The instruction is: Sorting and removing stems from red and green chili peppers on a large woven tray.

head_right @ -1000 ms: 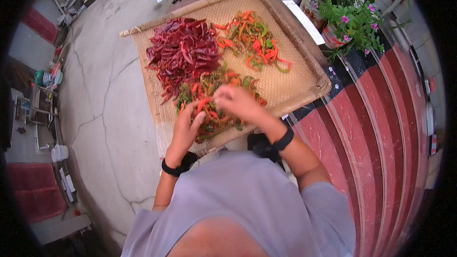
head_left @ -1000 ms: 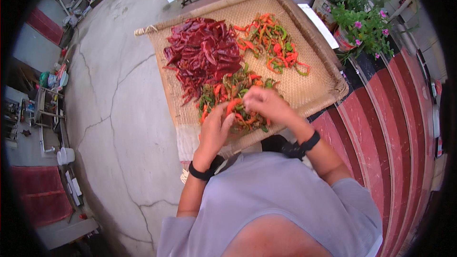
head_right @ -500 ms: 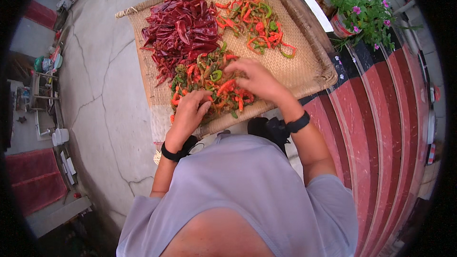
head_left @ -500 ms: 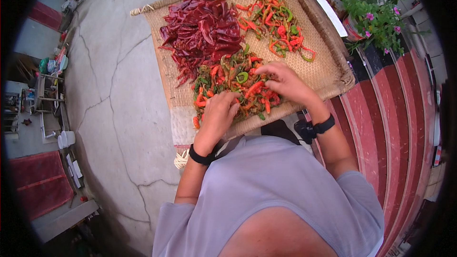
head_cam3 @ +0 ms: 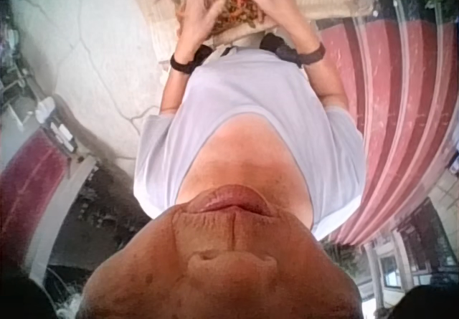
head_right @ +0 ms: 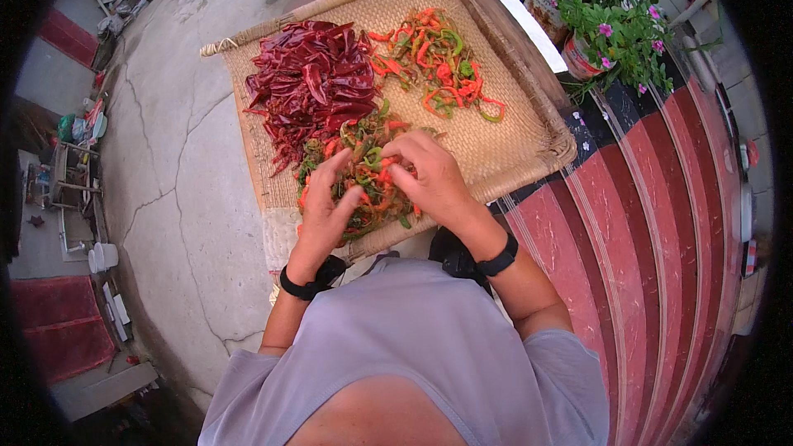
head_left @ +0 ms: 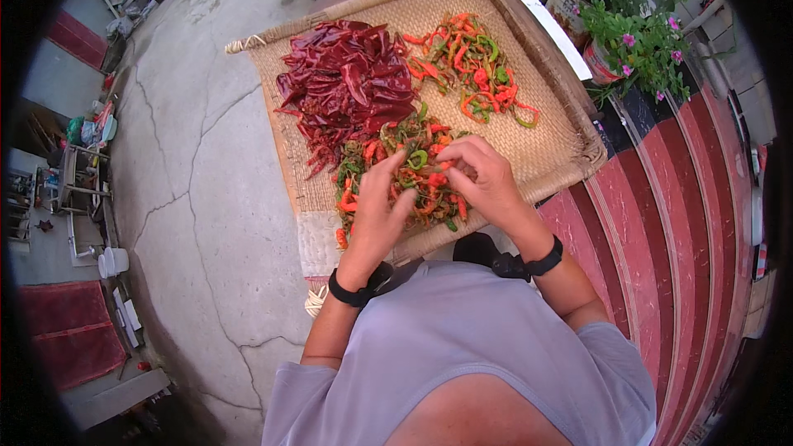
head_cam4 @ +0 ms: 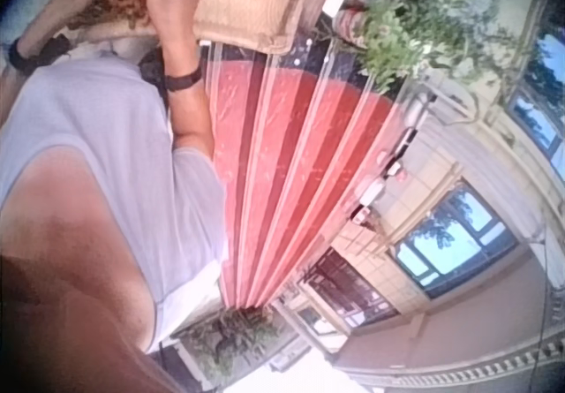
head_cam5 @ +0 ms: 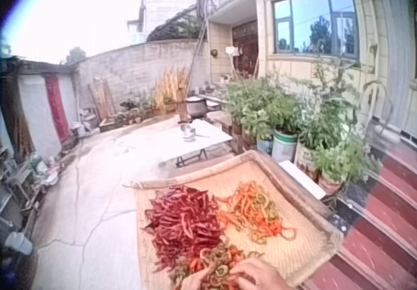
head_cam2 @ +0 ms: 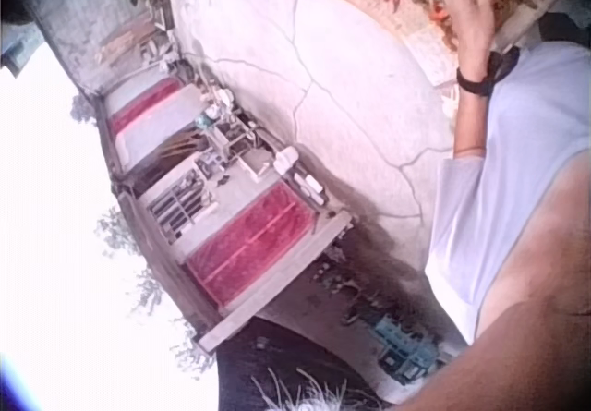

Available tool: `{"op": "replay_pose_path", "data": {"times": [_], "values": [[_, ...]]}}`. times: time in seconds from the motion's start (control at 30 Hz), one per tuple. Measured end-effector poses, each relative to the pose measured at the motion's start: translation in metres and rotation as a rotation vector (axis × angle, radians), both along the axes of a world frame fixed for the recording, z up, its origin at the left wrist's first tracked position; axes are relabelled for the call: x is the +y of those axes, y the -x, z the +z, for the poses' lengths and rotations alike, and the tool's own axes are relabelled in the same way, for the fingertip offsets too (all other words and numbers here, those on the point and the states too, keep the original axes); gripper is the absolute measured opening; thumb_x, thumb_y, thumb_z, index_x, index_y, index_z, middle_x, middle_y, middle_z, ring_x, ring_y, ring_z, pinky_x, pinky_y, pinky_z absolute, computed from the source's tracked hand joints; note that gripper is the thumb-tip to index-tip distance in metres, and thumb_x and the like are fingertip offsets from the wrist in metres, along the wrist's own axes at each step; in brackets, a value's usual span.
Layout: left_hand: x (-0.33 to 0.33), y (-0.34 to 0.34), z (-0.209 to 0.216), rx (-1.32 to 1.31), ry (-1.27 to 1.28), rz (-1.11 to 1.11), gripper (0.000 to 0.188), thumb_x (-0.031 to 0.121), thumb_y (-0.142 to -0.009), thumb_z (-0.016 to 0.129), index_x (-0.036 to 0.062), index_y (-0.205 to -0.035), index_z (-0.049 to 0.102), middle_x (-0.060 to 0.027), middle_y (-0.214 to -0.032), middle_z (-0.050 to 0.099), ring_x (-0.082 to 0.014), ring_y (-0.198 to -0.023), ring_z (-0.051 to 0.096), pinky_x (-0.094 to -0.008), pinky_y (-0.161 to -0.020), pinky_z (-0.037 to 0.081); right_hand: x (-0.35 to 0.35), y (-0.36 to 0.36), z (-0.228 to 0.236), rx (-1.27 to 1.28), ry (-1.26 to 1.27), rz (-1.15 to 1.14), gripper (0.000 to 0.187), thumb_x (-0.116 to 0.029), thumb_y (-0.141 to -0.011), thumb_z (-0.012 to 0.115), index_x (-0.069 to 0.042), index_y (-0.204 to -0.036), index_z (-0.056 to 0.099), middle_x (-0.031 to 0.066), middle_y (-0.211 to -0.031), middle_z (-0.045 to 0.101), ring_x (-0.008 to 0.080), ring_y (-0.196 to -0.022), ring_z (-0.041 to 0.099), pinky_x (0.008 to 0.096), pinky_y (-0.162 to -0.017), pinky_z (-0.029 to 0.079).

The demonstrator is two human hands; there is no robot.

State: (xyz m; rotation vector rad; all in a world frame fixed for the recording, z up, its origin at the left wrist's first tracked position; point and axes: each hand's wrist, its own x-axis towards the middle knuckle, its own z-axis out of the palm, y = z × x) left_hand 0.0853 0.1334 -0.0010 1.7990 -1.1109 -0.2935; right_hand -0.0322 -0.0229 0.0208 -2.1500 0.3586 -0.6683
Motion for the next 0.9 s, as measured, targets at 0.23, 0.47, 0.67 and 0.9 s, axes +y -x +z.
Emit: {"op": "replay_pose_path", "data": {"times": [0.23,0.47,0.67,0.9], "values": [[-0.006,0.003,-0.001,0.334,-0.212,-0.187,0.030,0.013,-0.095,0.053,0.0014,-0.121,0.054,-0.0134,-0.096,0.063,-0.0233,-0.089,0.062,-0.0317,-0.077,0.048,0.012,-0.006,0.002,0.031,-0.142,0.107,0.015,-0.004,-0.083,0.061,-0.003,-0.098,0.062,0.0068,-0.086,0.057,0.0149,-0.071,0.056,0.0277,-0.064,0.046],[0.015,-0.001,-0.011,0.014,-0.133,-0.118,0.025,0.017,-0.095,0.052,0.0044,-0.115,0.058,-0.0167,-0.094,0.064,-0.0305,-0.084,0.063,-0.0369,-0.073,0.049,0.010,0.001,-0.010,0.298,-0.672,0.222,0.016,-0.017,-0.091,0.060,-0.006,-0.101,0.062,-0.0020,-0.076,0.055,0.0057,-0.065,0.050,0.0227,-0.059,0.043],[0.022,-0.004,-0.015,-0.004,-0.243,-0.090,0.027,0.015,-0.092,0.056,0.0037,-0.115,0.059,-0.0184,-0.103,0.064,-0.0338,-0.090,0.063,-0.0396,-0.075,0.049,-0.009,-0.008,-0.020,0.269,-0.892,0.313,0.014,-0.017,-0.093,0.057,-0.006,-0.101,0.059,-0.0028,-0.075,0.056,0.0041,-0.064,0.053,0.0189,-0.059,0.046],[0.025,-0.012,-0.015,0.012,-0.053,0.109,0.034,0.005,-0.084,0.062,0.0017,-0.118,0.057,-0.0130,-0.084,0.060,-0.0298,-0.077,0.059,-0.0357,-0.072,0.048,-0.076,-0.034,-0.002,0.065,-0.852,0.128,0.019,-0.021,-0.093,0.058,-0.007,-0.106,0.059,0.0001,-0.079,0.062,0.0064,-0.070,0.060,0.0200,-0.063,0.048]]}}
